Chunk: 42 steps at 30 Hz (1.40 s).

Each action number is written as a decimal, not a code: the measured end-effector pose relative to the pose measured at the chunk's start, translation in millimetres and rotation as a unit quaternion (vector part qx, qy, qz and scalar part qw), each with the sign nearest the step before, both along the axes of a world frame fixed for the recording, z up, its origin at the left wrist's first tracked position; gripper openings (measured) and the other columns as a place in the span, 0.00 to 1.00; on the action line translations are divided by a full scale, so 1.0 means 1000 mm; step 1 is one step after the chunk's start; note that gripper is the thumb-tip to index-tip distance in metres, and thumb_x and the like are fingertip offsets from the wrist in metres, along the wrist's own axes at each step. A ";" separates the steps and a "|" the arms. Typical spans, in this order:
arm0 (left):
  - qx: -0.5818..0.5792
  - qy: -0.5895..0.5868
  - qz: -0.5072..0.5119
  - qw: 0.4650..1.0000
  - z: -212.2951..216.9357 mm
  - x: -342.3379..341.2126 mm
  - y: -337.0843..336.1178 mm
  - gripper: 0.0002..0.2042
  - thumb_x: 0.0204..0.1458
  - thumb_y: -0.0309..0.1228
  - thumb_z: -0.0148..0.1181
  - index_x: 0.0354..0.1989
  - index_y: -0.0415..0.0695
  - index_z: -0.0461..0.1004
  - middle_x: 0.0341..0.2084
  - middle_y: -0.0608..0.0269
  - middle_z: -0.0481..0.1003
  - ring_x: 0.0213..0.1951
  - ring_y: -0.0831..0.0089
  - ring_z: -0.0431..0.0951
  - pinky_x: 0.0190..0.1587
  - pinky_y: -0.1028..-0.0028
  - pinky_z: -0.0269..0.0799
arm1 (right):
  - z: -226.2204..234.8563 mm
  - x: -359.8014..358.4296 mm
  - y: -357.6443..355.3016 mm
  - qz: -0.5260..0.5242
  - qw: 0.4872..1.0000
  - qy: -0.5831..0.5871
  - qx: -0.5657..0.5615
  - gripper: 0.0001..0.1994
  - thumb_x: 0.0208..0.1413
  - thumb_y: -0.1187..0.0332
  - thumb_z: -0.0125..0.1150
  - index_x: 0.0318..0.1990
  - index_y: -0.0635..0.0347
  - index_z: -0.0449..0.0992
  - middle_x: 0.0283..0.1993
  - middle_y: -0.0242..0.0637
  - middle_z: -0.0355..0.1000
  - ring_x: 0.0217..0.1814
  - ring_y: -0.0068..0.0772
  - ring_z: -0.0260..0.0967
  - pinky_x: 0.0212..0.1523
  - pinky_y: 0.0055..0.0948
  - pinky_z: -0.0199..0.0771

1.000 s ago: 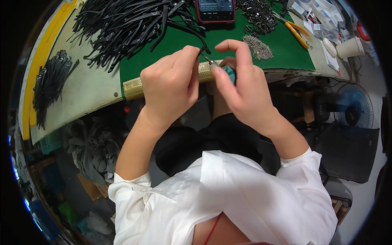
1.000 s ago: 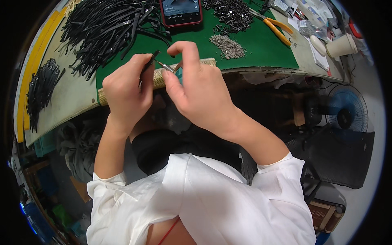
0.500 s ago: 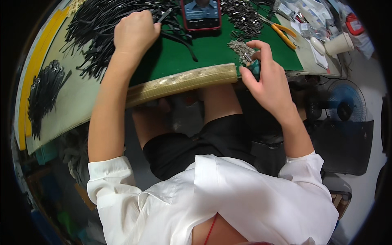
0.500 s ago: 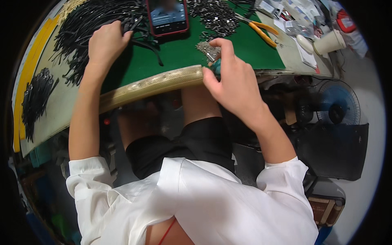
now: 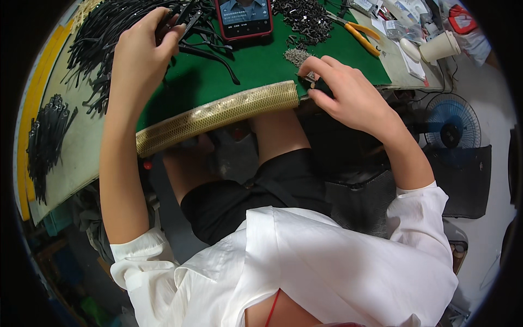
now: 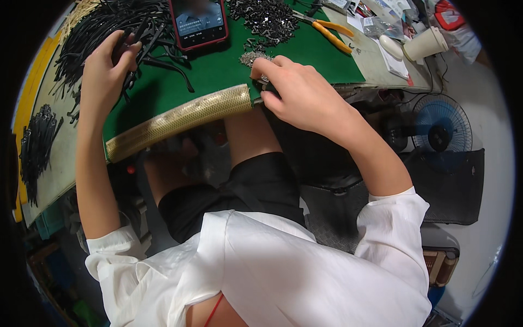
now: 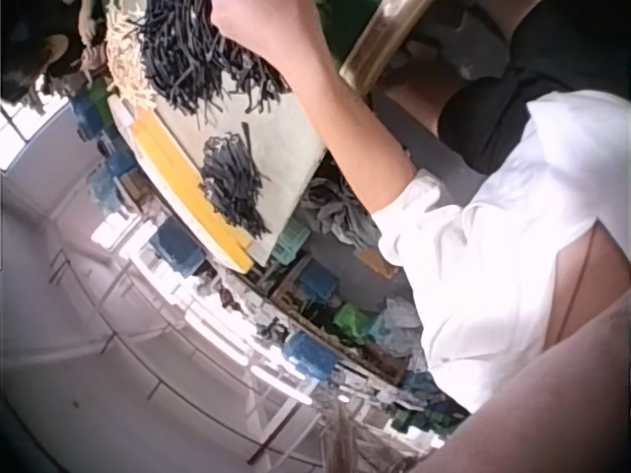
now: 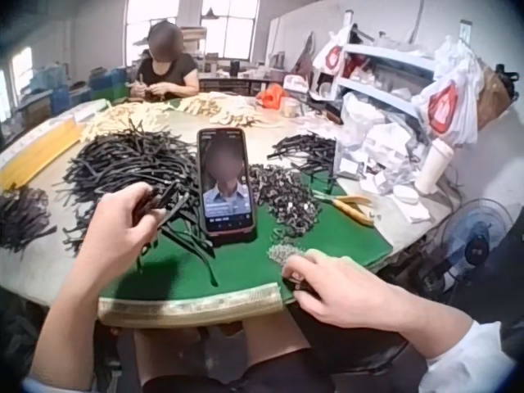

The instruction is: The person sits on the floor and repeatedly picks up black cable ties and small metal components, then fastens them together using a handheld tool. The assembled items are placed on a green mat on the table.

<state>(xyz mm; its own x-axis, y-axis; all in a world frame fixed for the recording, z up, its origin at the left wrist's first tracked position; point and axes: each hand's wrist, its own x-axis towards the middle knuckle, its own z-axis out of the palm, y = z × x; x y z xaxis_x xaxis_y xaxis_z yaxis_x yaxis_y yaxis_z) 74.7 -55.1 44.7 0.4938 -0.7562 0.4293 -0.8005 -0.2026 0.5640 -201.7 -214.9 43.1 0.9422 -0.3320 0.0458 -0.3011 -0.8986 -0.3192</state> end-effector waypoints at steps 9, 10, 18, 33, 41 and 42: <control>-0.097 0.204 -0.140 0.964 -0.003 -0.051 0.024 0.09 0.58 0.25 0.56 0.45 0.36 0.73 0.23 0.70 0.71 0.27 0.84 0.69 0.33 0.82 0.65 | -0.001 0.002 -0.001 0.000 1.000 -0.011 -0.026 0.12 0.54 0.71 0.55 0.46 0.59 0.71 0.39 0.51 0.73 0.41 0.55 0.73 0.44 0.46 0.73; -0.081 0.220 -0.141 0.962 -0.002 -0.056 0.028 0.10 0.58 0.25 0.56 0.47 0.36 0.73 0.25 0.71 0.70 0.28 0.84 0.69 0.34 0.82 0.64 | 0.000 0.004 -0.002 0.005 0.999 -0.006 -0.033 0.12 0.54 0.71 0.55 0.46 0.59 0.71 0.39 0.52 0.73 0.41 0.55 0.73 0.43 0.46 0.73; -0.108 0.247 -0.116 0.956 -0.012 -0.088 0.040 0.12 0.57 0.21 0.58 0.49 0.34 0.73 0.30 0.68 0.77 0.30 0.84 0.73 0.35 0.83 0.68 | 0.008 0.008 0.003 -0.017 0.999 0.031 -0.039 0.14 0.54 0.70 0.54 0.49 0.56 0.72 0.38 0.52 0.73 0.41 0.54 0.73 0.45 0.45 0.73; -0.164 0.004 -0.086 0.983 -0.022 -0.104 0.037 0.14 0.50 0.16 0.61 0.46 0.37 0.76 0.25 0.62 0.76 0.20 0.78 0.71 0.24 0.79 0.65 | 0.025 0.025 0.072 -0.046 0.733 -0.138 0.664 0.17 0.63 0.64 0.57 0.58 0.54 0.67 0.37 0.31 0.69 0.18 0.13 0.65 0.13 0.14 0.58; -0.167 -0.117 -0.127 0.971 -0.023 -0.094 0.039 0.18 0.38 0.13 0.58 0.42 0.38 0.75 0.27 0.57 0.77 0.21 0.62 0.76 0.22 0.70 0.69 | 0.014 0.027 0.080 -0.046 0.815 -0.169 0.552 0.15 0.65 0.63 0.53 0.53 0.62 0.63 0.24 0.34 0.71 0.17 0.25 0.68 0.17 0.23 0.64; -0.163 -0.122 -0.128 0.971 -0.023 -0.093 0.037 0.18 0.38 0.14 0.59 0.42 0.38 0.75 0.26 0.58 0.76 0.21 0.62 0.75 0.22 0.70 0.68 | 0.008 0.029 0.080 -0.041 0.860 -0.210 0.463 0.16 0.64 0.64 0.54 0.53 0.63 0.63 0.24 0.37 0.72 0.18 0.30 0.69 0.18 0.26 0.66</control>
<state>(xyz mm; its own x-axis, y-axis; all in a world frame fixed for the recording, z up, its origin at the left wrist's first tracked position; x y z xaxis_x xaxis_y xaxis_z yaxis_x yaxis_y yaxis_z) -18.0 -17.7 21.9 0.1606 -0.6445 0.7476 -0.9193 0.1781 0.3510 -172.8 -134.5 51.4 0.8790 -0.4734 0.0564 -0.0350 -0.1821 -0.9827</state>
